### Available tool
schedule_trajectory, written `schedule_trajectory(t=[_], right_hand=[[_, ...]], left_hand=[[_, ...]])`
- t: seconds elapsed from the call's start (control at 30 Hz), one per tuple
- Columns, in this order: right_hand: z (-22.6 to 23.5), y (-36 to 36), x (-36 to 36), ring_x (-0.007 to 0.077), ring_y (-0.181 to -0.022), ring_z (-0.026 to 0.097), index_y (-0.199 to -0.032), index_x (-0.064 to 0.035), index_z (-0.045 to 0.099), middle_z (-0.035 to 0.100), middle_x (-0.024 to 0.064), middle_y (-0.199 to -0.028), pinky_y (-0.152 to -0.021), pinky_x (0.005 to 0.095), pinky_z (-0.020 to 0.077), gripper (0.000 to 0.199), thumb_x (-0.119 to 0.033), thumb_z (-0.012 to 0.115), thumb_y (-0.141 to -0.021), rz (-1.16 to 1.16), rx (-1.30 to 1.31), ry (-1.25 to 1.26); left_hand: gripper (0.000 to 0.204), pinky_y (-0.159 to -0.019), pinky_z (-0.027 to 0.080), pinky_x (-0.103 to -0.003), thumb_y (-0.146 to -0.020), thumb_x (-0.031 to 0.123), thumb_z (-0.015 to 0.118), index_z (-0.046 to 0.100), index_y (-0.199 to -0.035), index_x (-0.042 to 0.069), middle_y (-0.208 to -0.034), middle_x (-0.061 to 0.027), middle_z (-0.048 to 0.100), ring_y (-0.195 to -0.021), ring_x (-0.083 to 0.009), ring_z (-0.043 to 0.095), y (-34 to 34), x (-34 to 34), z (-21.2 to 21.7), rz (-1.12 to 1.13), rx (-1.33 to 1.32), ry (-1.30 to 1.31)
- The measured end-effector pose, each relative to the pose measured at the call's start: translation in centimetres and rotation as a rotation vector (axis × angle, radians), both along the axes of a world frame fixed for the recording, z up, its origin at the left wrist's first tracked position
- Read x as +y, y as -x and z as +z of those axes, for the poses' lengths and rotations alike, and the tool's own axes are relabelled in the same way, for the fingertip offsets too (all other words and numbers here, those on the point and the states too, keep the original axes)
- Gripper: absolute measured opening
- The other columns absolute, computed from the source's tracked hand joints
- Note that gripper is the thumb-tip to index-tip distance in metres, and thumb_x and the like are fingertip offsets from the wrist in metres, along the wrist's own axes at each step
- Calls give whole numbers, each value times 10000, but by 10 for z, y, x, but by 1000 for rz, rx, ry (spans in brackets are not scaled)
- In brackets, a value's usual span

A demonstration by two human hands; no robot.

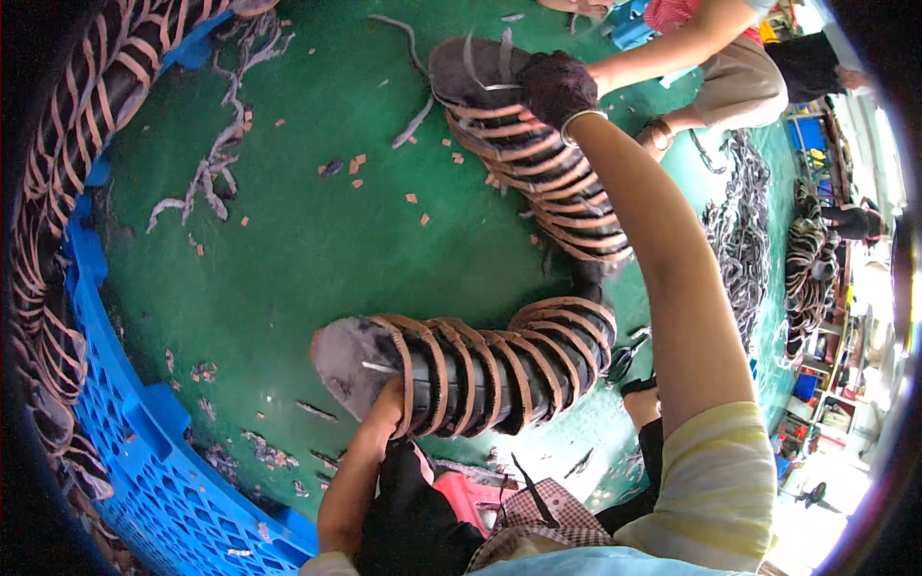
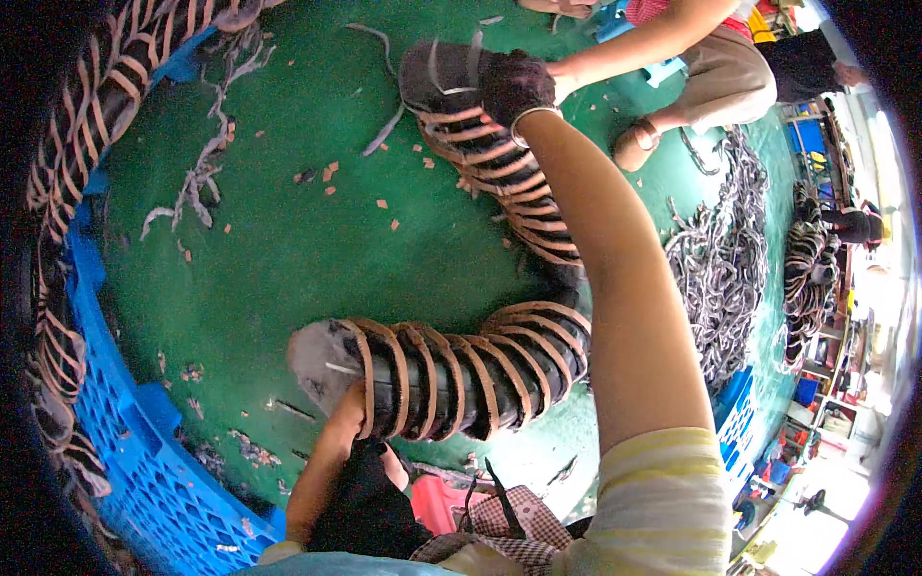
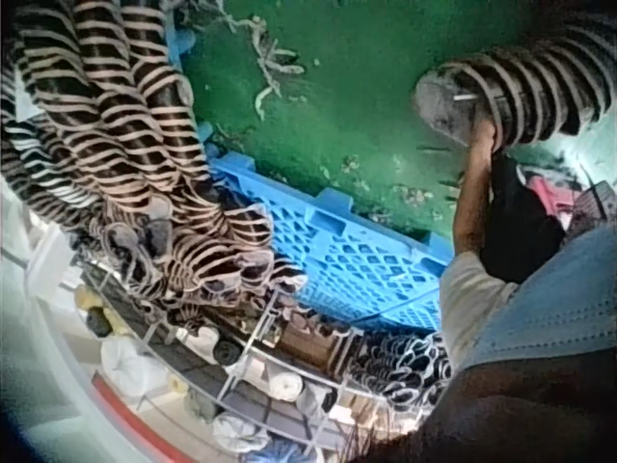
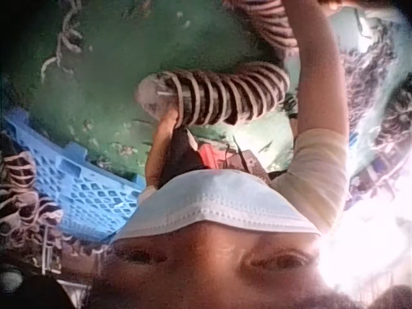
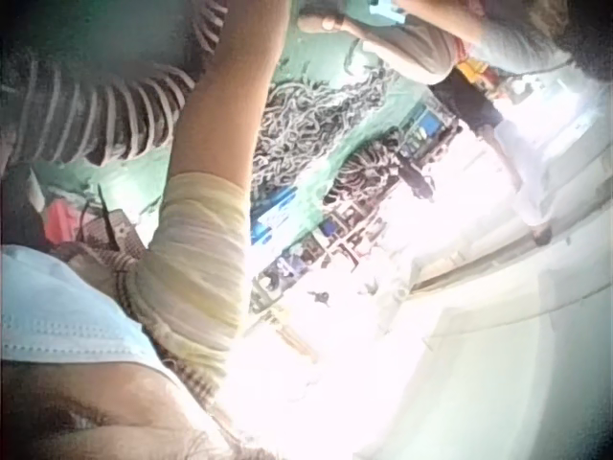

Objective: Trimming excess material from newly manufactured shoes using scissors.

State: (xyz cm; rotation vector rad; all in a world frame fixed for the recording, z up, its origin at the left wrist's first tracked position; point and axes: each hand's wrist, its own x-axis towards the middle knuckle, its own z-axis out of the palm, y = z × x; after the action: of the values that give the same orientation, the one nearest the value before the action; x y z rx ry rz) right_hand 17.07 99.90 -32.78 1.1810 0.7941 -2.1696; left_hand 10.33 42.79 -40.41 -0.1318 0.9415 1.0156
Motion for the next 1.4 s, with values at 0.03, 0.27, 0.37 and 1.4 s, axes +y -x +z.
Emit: schedule_trajectory(t=[0.03, 0.27, 0.37, 1.4], right_hand=[[-13, 9, -13, 311, -1037, 525, -1174, -31, 470, 521, 191, -1137, -916, 406, 416, 451, -372, 380, -891, 38, 62, 114], [-9, -10, -55, 335, -1103, 472, -1248, -8, 394, 444, 213, -1234, -961, 453, 370, 416, -268, 325, -931, 181, 364, 648], [7, 9, -84, 313, -1190, 393, -1283, -4, 360, 429, 186, -1263, -982, 418, 344, 406, -209, 295, -938, -231, -764, 372], [-15, 9, -447, 303, -641, 608, -796, -83, 610, 599, 154, -688, -539, 410, 481, 270, -324, 488, -812, -2142, -1919, 3034]], left_hand=[[290, -785, 502, -327, -875, 105, 439, 493, -1129, -24, -1081, -115, 563, -904, -197, 585, 3, -6, -1, 5, 1, -15], [277, -783, 499, -306, -874, 82, 432, 505, -1110, -42, -1060, -125, 573, -894, -181, 584, 0, 4, 9, -77, 91, -130], [260, -836, 468, -311, -876, 80, 431, 531, -1096, -15, -1053, -99, 581, -925, -170, 568, -7, -4, -8, -51, -4, -143], [114, -630, 434, -304, -815, 115, 558, 527, -802, 7, -781, -122, 564, -687, -247, 555, 6, -65, 33, -128, 1117, -101]])
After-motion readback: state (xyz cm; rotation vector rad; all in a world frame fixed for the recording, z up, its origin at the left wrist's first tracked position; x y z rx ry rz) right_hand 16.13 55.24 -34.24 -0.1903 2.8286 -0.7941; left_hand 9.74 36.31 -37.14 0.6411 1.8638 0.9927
